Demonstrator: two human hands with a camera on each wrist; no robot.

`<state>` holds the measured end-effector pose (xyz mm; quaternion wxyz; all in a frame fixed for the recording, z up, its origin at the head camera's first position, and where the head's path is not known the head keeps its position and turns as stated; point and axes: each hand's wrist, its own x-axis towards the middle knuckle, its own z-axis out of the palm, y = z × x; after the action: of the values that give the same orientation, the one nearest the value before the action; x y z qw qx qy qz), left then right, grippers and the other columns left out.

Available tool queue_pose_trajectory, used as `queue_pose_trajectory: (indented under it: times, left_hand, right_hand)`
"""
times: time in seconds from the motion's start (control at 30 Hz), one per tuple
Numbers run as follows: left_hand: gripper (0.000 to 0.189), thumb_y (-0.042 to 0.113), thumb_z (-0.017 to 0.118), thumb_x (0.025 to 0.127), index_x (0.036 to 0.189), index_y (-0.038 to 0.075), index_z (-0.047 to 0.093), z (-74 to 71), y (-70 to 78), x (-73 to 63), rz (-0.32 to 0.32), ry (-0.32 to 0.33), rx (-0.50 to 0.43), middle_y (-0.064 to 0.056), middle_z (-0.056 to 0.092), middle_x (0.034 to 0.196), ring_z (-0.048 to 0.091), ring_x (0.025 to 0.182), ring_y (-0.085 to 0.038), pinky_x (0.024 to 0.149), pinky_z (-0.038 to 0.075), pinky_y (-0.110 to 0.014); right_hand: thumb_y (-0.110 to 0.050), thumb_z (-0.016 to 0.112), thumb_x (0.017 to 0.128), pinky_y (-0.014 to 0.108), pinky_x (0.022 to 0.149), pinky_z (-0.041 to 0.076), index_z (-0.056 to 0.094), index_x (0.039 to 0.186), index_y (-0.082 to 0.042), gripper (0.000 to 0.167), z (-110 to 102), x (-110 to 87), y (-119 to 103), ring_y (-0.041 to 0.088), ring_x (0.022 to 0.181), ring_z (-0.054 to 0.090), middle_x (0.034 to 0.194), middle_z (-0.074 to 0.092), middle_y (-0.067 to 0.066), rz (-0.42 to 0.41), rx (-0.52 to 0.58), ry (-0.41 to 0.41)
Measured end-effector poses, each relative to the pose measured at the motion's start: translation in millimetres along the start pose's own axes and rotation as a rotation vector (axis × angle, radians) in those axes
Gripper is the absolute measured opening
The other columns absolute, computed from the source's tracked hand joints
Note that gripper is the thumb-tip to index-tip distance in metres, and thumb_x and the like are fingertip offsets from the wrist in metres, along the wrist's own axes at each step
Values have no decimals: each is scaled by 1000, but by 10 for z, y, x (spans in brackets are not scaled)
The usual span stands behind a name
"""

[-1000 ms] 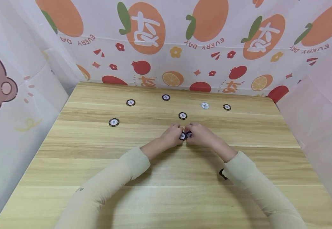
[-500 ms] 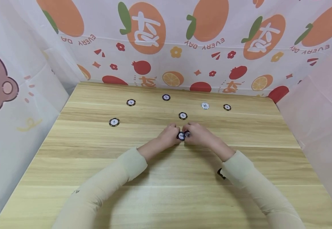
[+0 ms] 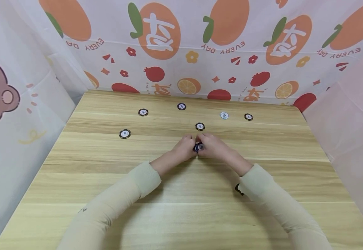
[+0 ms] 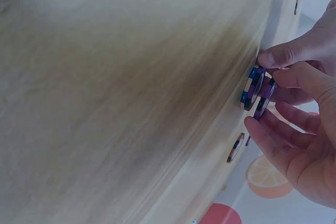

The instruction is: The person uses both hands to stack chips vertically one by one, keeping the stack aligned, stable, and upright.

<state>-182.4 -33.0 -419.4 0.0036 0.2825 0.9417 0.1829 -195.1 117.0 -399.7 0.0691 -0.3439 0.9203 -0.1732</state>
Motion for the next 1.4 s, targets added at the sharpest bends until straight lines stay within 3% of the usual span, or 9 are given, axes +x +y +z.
queue_pose_trajectory:
  times: [0.27, 0.6, 1.0, 1.4]
  left_hand:
    - [24, 11, 75, 73, 80, -5, 59, -32, 4, -17, -9, -16, -41, -13, 50, 76, 50, 73, -28, 67, 44, -37]
    - [20, 9, 73, 75, 81, -5, 60, -42, -9, -5, -31, -50, -51, -11, 50, 75, 49, 73, -26, 65, 44, -35]
    - [18, 3, 73, 69, 81, -4, 61, -63, -13, 0, -49, -68, -63, -11, 51, 77, 50, 75, -26, 67, 44, -35]
    - [20, 5, 75, 69, 82, -3, 62, -50, -11, -12, -47, -71, -69, -12, 50, 79, 50, 77, -26, 70, 45, -34]
  right_hand:
    - [-6, 73, 72, 29, 64, 43, 53, 88, -1, 27, 42, -3, -12, 19, 74, 48, 80, 52, 7, -17, 29, 37]
    - [-7, 73, 75, 28, 64, 44, 54, 92, 1, 27, 75, 10, -4, 18, 74, 50, 82, 53, 7, -16, 42, 25]
    - [-5, 73, 73, 28, 63, 44, 54, 91, 0, 27, 87, 21, -5, 18, 74, 50, 80, 53, 6, -22, 35, 46]
    - [-8, 73, 71, 33, 81, 45, 57, 103, 2, 37, 92, -54, 62, 23, 90, 54, 98, 55, 12, 22, 7, -9]
